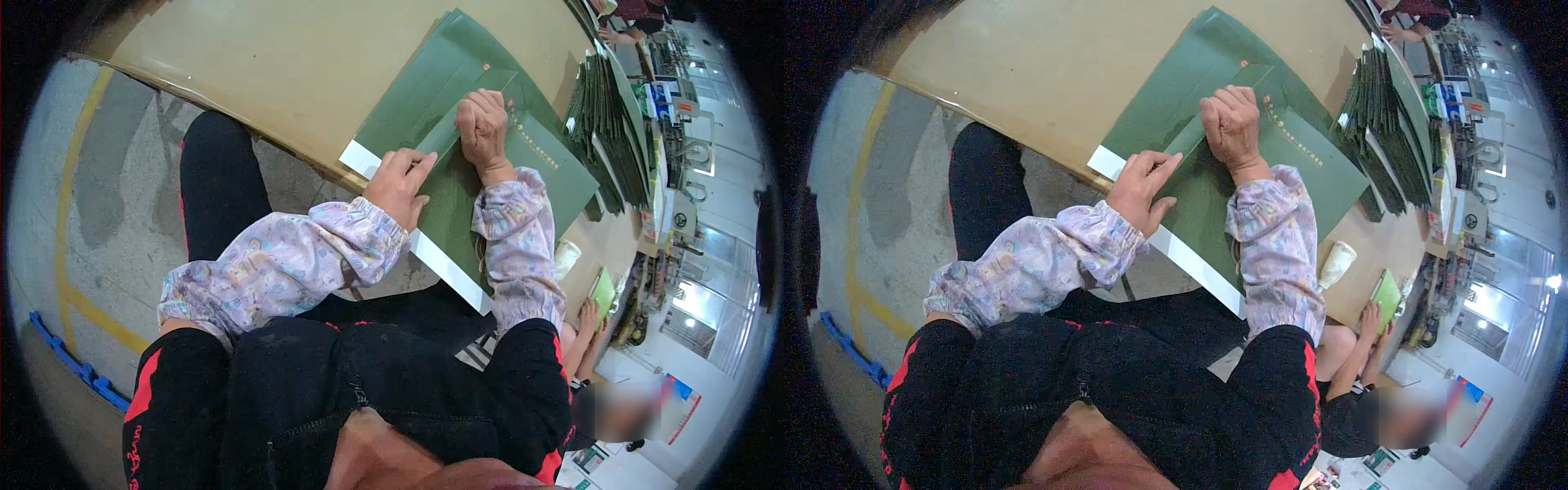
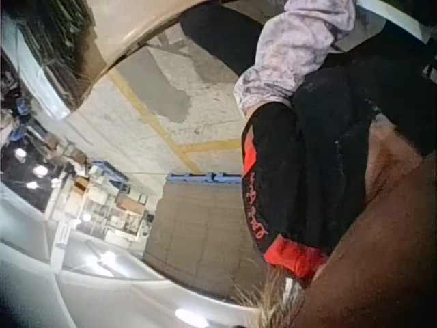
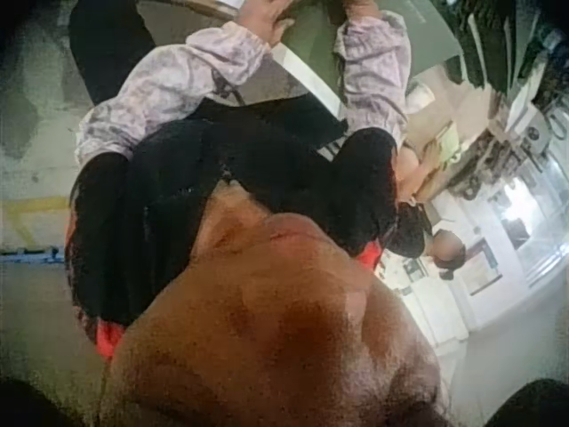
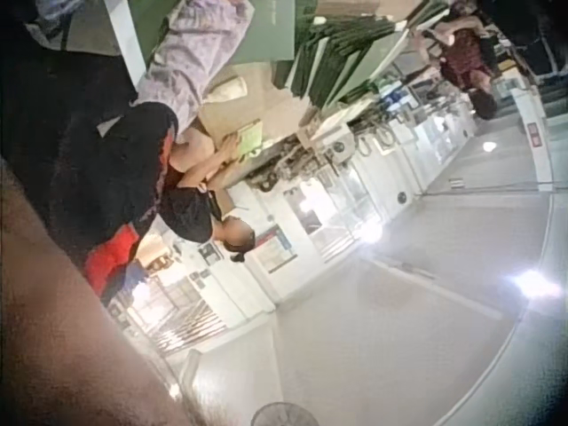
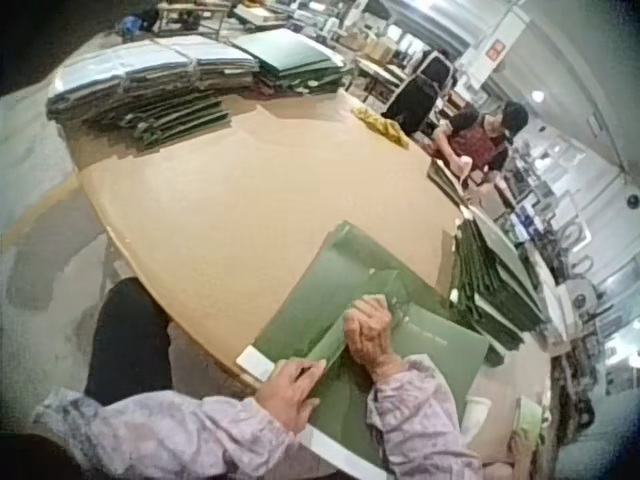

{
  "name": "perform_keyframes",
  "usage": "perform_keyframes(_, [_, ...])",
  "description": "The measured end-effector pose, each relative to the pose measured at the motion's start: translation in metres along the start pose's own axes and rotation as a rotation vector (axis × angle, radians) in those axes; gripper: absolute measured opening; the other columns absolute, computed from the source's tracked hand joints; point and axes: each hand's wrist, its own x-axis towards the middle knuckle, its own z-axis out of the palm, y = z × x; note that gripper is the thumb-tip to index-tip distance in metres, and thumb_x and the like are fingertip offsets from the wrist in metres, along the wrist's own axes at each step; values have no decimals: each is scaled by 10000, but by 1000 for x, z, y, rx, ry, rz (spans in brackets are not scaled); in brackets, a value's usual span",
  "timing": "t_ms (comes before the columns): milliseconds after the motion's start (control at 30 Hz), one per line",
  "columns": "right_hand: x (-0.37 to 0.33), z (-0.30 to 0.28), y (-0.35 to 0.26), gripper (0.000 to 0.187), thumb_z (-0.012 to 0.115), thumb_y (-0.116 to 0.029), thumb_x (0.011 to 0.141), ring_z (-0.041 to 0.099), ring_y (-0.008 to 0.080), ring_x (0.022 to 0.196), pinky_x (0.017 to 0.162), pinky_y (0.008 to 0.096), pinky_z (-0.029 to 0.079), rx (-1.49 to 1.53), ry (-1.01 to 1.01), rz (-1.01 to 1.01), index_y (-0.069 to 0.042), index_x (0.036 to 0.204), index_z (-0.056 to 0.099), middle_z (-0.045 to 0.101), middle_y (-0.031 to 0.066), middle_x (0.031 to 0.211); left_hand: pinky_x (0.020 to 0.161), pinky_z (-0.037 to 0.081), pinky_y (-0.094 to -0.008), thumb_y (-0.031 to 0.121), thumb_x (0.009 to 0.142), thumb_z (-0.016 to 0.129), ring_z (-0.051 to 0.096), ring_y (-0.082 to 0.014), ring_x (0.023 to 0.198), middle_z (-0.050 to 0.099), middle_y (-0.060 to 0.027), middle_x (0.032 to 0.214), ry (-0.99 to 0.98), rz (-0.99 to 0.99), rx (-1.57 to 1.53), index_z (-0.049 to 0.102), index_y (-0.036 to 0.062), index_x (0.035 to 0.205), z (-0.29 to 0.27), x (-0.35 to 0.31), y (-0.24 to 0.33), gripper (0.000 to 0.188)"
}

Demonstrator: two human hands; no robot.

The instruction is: The person is gluing and folding paper folders/boxes at a factory workbench.

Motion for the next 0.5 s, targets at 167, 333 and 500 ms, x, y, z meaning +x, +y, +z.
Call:
perform_keyframes(167, [-4,7,0,311,553,-180,881,511,239,601,630,348,384,-107,-68,31,-71,592,517,504,68,604,774,494,-375,19,735,684,582,-335,831,583,-141,960,-86,-146,-28,559,27,1208,2,-8,-16,489])
perform_keyframes(333, [15,20,15,345,579,-275,872,546,235,587,600,343,398,-211,-171,-69,-97,580,533,541,62,601,715,499,-405,37,769,661,590,-360,817,574,-162,924,-15,-93,37,496,84,1299,-1,-4,-21,557])
perform_keyframes(500, [27,30,66,310,556,-421,871,469,258,1074,993,482,256,-260,-82,356,-142,998,600,556,53,1066,722,500,-402,34,772,658,595,-350,820,578,-157,950,-151,-90,98,430,108,1370,-13,-5,-19,644])
